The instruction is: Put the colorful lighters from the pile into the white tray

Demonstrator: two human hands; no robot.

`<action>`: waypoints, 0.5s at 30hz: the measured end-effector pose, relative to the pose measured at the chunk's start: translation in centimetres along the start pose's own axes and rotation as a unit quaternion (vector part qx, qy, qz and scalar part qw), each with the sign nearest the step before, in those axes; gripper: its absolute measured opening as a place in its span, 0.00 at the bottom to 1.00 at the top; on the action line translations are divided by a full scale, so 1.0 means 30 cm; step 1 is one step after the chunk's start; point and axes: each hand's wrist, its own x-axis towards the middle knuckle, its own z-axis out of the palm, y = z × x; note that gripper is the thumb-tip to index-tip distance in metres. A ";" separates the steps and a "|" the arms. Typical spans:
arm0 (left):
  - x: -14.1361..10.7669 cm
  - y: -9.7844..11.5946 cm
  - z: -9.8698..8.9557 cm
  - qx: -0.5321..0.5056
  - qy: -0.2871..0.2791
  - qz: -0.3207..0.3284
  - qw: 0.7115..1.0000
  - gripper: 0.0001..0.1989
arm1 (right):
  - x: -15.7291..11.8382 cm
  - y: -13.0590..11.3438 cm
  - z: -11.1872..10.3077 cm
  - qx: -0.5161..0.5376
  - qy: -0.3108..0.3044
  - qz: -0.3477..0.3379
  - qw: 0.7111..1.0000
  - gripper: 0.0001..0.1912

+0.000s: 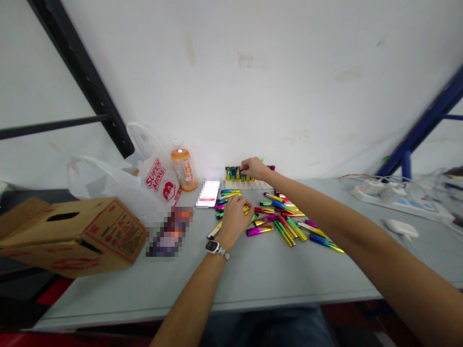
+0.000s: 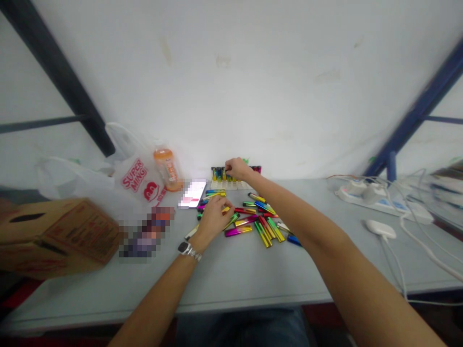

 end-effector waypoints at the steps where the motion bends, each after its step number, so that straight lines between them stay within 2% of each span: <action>1: 0.001 -0.003 -0.001 0.006 -0.003 -0.004 1.000 0.06 | 0.003 0.003 -0.001 0.009 -0.004 0.007 1.000 0.05; 5: 0.005 -0.015 -0.012 0.051 -0.005 -0.034 0.998 0.04 | 0.002 0.013 -0.012 0.002 -0.014 0.027 1.000 0.07; 11: 0.005 -0.034 -0.046 0.092 -0.021 -0.050 0.994 0.05 | -0.049 -0.009 -0.027 -0.186 0.049 -0.010 0.981 0.12; 15: 0.005 -0.045 -0.058 0.104 -0.035 -0.050 0.993 0.06 | -0.087 -0.038 -0.031 -0.228 0.022 -0.013 0.973 0.19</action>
